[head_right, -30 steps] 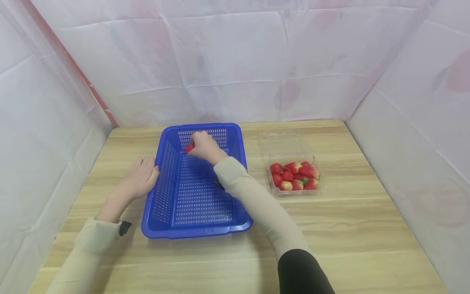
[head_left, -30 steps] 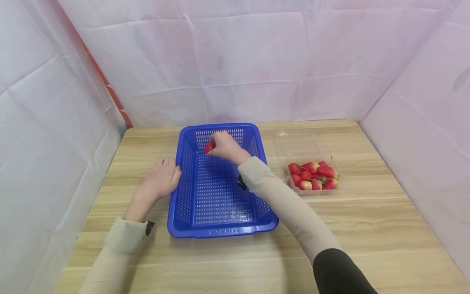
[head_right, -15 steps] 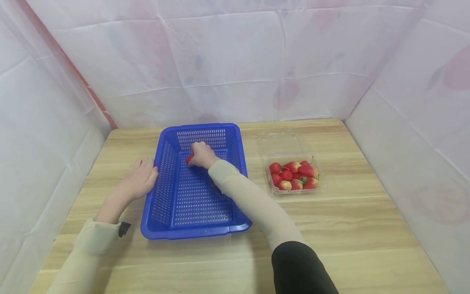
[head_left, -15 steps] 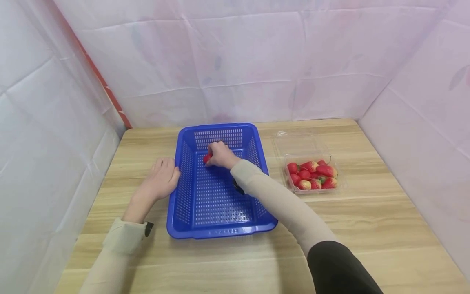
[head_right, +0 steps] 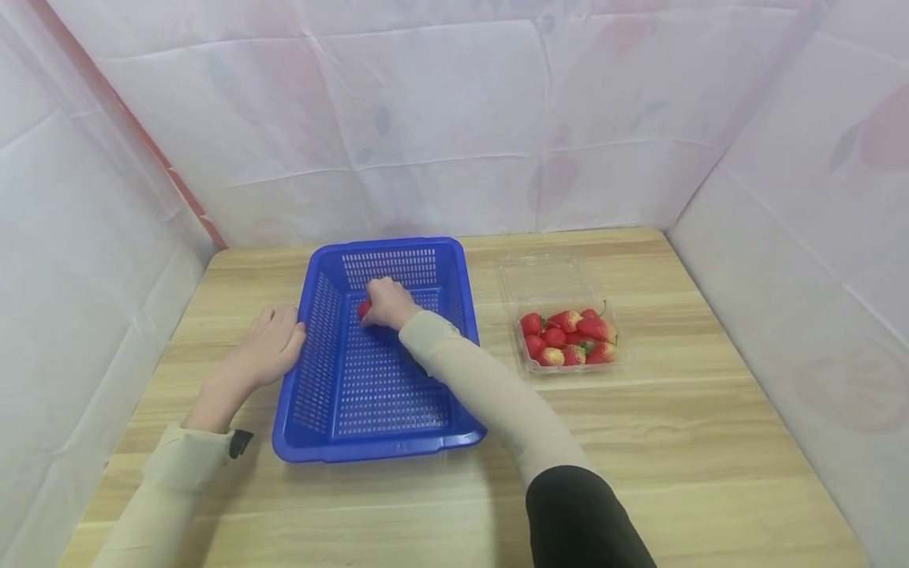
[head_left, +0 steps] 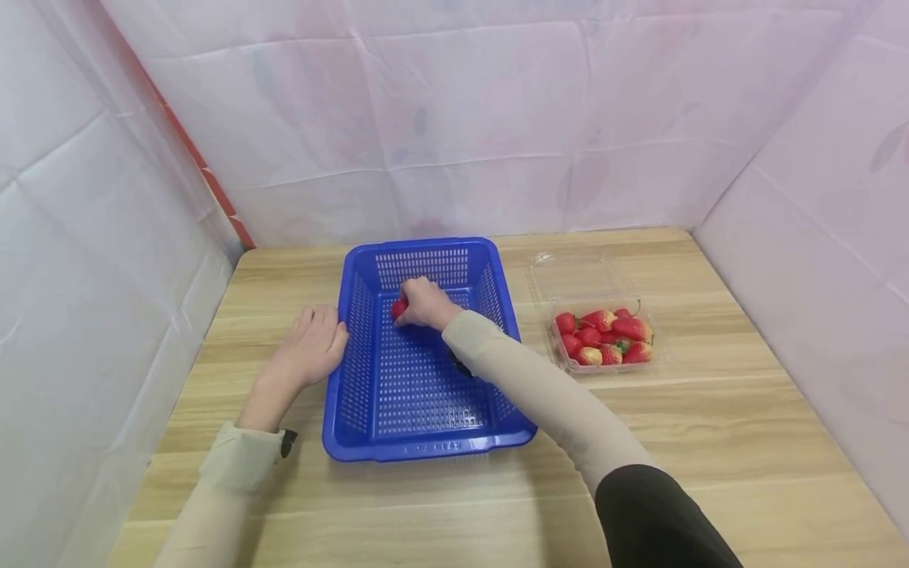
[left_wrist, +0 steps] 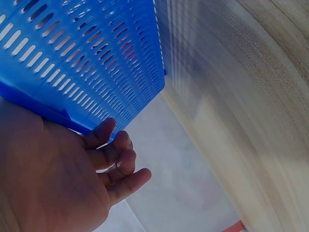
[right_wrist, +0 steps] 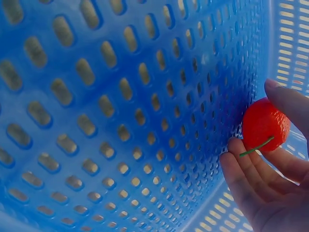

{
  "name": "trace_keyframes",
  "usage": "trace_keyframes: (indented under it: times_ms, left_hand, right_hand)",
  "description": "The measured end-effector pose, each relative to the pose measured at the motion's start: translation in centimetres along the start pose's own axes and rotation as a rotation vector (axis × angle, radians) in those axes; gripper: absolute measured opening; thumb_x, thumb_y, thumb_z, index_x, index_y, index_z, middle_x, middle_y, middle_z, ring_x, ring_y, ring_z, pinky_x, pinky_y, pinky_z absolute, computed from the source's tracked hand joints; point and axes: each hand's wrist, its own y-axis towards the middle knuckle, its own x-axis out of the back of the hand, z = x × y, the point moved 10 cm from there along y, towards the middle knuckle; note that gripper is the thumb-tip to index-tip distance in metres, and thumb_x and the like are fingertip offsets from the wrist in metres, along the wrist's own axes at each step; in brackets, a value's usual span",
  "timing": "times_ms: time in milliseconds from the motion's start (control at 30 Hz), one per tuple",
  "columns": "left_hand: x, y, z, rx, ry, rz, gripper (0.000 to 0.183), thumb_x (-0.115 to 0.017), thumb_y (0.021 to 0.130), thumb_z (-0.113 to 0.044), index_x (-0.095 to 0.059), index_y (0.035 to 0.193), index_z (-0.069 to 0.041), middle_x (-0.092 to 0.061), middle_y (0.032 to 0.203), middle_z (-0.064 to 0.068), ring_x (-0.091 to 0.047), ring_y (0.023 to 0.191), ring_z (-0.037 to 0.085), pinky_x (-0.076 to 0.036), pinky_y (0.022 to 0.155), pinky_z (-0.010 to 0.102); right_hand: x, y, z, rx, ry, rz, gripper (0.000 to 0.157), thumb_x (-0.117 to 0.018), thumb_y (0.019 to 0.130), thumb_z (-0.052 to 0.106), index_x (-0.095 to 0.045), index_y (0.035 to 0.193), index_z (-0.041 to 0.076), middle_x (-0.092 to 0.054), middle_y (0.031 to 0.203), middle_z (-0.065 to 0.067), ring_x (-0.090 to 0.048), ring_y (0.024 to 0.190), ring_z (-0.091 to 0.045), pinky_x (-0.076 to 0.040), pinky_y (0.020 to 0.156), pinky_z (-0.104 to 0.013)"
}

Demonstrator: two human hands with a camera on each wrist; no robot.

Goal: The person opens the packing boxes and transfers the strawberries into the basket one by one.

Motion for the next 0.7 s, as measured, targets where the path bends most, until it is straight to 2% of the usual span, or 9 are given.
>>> trace_keyframes:
  times_ms: [167,333,533,700]
  left_hand:
    - [0.11,-0.11,0.00,0.012,0.000,-0.011,0.029,-0.027,0.104,-0.023,-0.044,0.105,0.001,-0.045,0.100,0.016,-0.038,0.096,0.035,-0.033,0.082,0.046]
    - [0.11,-0.27,0.00,0.020,0.002,-0.011,0.029,-0.025,0.105,-0.023,-0.044,0.104,-0.001,-0.045,0.099,0.016,-0.037,0.094,0.035,-0.033,0.082,0.046]
    - [0.12,-0.38,0.26,0.045,-0.007,-0.007,0.041,-0.021,0.107,-0.029,-0.044,0.118,0.003,-0.047,0.115,0.023,-0.039,0.104,0.040,-0.034,0.090,0.055]
    - [0.06,-0.27,0.42,0.062,-0.001,0.005,0.045,-0.021,0.107,-0.032,-0.042,0.124,0.004,-0.047,0.120,0.024,-0.038,0.107,0.041,-0.034,0.091,0.056]
  right_hand:
    - [0.09,0.01,0.12,0.007,-0.013,-0.002,0.046,-0.089,0.074,0.028,-0.065,0.107,0.005,-0.065,0.099,-0.007,-0.063,0.086,-0.019,-0.052,0.078,-0.031]
    - [-0.10,-0.08,0.22,0.017,-0.008,0.009,0.054,-0.088,0.075,0.028,-0.063,0.115,0.003,-0.064,0.106,-0.010,-0.063,0.092,-0.021,-0.052,0.082,-0.032]
    - [-0.18,0.01,0.38,0.023,-0.025,0.021,0.055,-0.087,0.076,0.028,-0.061,0.118,0.003,-0.064,0.108,-0.010,-0.063,0.095,-0.022,-0.052,0.083,-0.032]
    - [0.18,-0.44,0.92,0.007,-0.090,0.030,0.054,-0.086,0.077,0.027,-0.060,0.116,0.003,-0.063,0.108,-0.011,-0.064,0.094,-0.024,-0.053,0.082,-0.034]
